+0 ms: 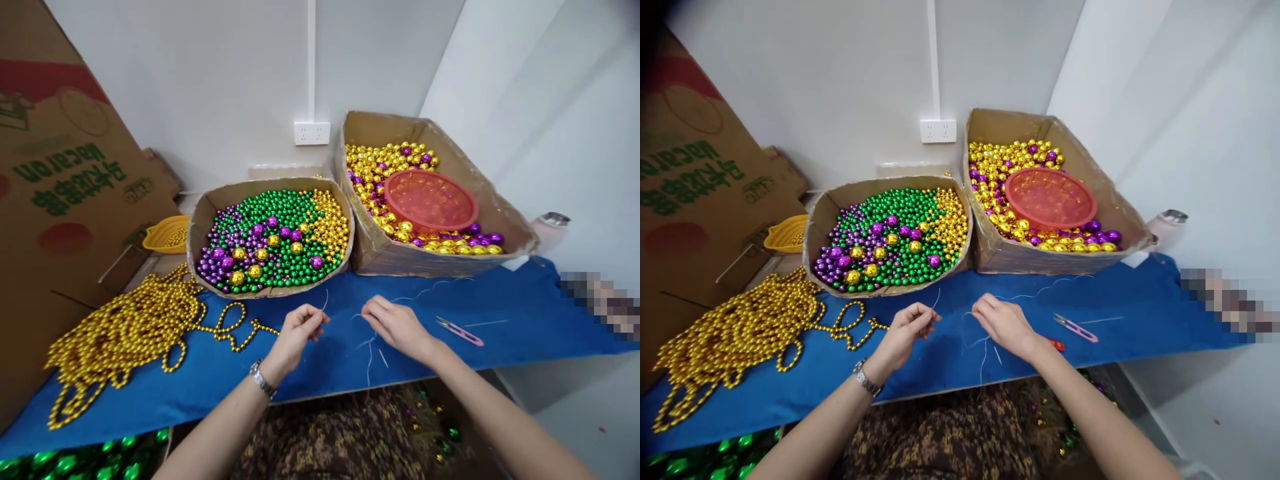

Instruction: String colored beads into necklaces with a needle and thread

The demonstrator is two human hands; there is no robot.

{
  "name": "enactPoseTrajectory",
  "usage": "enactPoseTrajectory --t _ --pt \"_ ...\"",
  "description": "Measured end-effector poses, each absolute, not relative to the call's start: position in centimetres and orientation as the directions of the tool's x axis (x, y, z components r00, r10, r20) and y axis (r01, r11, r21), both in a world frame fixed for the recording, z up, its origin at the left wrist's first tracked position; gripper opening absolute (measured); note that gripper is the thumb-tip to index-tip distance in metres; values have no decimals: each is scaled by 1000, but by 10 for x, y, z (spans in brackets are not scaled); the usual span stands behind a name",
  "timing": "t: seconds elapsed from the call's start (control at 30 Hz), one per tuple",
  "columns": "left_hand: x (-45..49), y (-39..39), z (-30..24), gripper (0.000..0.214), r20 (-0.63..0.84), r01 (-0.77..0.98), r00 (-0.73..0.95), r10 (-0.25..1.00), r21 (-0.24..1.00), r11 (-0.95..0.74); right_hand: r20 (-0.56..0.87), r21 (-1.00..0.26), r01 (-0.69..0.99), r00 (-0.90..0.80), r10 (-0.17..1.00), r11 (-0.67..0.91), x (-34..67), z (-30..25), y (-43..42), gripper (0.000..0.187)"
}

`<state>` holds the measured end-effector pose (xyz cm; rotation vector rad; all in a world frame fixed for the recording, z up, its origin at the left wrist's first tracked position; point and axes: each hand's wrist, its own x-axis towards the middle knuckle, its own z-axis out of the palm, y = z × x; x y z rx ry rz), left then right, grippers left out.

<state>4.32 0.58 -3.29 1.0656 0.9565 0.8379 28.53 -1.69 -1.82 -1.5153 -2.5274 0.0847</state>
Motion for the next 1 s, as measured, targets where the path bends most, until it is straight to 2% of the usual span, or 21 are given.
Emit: enactPoseTrajectory --t 0.17,0.33,0.4,0.57,0.77,0.87,1.0 --pt "46 5 -21 33 -227 -190 360 905 932 309 173 -119 775 -599 782 621 264 26 -11 23" --pt "46 0 -16 34 -226 -276 439 869 887 370 235 -30 713 -676 699 700 238 29 -10 23" --pt "44 -3 -16 35 -229 -266 479 847 882 388 242 -40 702 -684 688 711 232 26 -9 24" --pt "36 -6 -19 36 -223 -209 528 820 901 380 208 -277 666 -662 720 693 230 19 -3 22" --pt "29 -8 -18 36 -206 -65 537 818 957 283 174 -428 637 -638 750 641 235 10 -4 24" --pt "24 -7 -17 33 -149 51 561 814 988 146 143 -524 615 -618 773 589 240 10 -8 26" --pt "17 -2 -19 25 47 230 474 879 957 -175 77 -675 570 -577 813 468 242 11 -19 26"
